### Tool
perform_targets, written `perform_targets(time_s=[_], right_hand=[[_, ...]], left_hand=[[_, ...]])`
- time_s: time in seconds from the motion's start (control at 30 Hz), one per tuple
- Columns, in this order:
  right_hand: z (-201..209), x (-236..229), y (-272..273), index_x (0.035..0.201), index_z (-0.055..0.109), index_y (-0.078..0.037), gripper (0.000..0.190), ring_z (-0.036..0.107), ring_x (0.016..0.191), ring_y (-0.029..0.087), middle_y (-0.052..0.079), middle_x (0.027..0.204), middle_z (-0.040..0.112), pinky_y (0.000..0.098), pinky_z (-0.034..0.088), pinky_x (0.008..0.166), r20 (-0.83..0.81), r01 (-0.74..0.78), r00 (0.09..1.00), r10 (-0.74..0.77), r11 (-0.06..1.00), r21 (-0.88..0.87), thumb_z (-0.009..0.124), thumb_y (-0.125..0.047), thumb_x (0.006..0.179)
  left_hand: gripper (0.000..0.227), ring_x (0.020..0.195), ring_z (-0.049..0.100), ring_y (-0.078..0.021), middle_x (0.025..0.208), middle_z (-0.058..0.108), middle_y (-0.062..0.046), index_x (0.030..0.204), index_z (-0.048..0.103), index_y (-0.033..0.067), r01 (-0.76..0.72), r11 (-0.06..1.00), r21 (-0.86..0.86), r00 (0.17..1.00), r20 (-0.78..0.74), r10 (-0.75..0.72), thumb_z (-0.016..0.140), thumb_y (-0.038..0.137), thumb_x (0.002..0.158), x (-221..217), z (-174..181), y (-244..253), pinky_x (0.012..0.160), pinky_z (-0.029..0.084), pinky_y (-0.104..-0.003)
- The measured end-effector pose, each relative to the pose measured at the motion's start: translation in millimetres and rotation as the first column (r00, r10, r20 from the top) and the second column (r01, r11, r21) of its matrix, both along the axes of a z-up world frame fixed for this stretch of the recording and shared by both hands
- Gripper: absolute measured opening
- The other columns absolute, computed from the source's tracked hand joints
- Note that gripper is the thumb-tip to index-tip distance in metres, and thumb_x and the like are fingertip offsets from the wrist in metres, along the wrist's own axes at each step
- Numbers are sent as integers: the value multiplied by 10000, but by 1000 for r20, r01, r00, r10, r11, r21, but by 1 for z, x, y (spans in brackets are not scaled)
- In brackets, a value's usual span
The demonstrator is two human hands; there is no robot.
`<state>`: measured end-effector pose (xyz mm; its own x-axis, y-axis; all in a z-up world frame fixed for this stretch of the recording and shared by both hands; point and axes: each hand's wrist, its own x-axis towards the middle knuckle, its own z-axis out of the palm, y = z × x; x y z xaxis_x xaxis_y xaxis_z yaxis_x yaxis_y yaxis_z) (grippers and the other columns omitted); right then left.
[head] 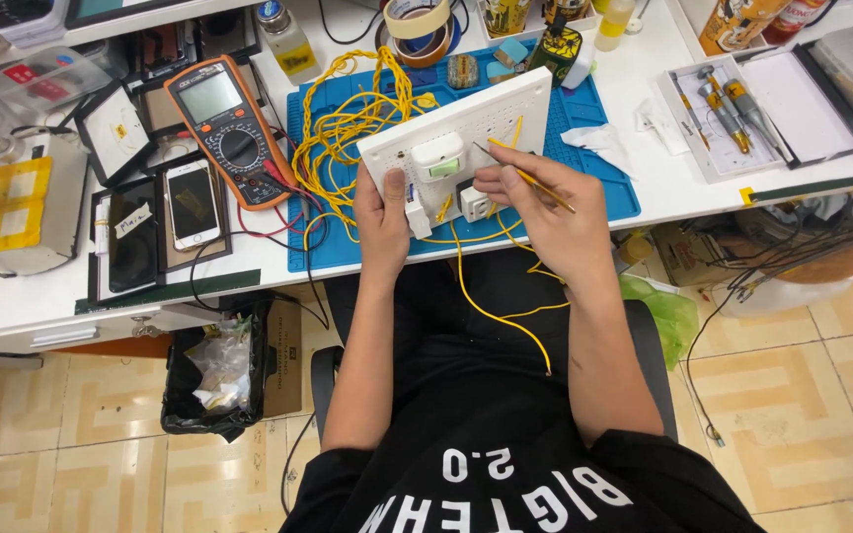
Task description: The person works on a white breadboard setup, using a yellow screwdriver to tighten connections on a power strip and other components. They then pick up a small, patterned electronic device, plug it into the breadboard, and observe a purple light emitted from the device.
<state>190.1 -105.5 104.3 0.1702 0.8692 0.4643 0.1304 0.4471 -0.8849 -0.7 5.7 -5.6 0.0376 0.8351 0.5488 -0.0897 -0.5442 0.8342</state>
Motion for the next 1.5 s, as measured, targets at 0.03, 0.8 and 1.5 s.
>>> perform_targets(time_s=[0.03,0.8,1.5], right_hand=[[-3,0,1,1387,726,58,270,811,1108,411,331,1178,790,477,684,954,-10,10,1000,-11,1000,-3,625,-56,1163],[7,12,-4,1390,750,36,279,811,1099,445,275,1176,805,470,656,952,275,69,958,-88,995,79,697,83,1120],[-3,21,-11,1373,781,-14,459,626,1299,452,232,1324,635,512,546,1076,761,-39,645,-61,993,113,775,179,957]], left_hand=[[485,1255,706,-173,1391,743,-142,1690,491,119,10,1000,-3,1000,-10,-11,519,336,1257,-3,-4,3,1127,589,-461],[506,1415,652,-195,1583,658,-125,1760,379,125,34,999,37,999,3,-34,478,286,1291,-8,-20,13,1242,528,-476],[467,1334,645,-140,1471,704,-103,1718,434,112,27,999,41,1000,0,-27,477,275,1283,-4,-10,6,1219,527,-461]])
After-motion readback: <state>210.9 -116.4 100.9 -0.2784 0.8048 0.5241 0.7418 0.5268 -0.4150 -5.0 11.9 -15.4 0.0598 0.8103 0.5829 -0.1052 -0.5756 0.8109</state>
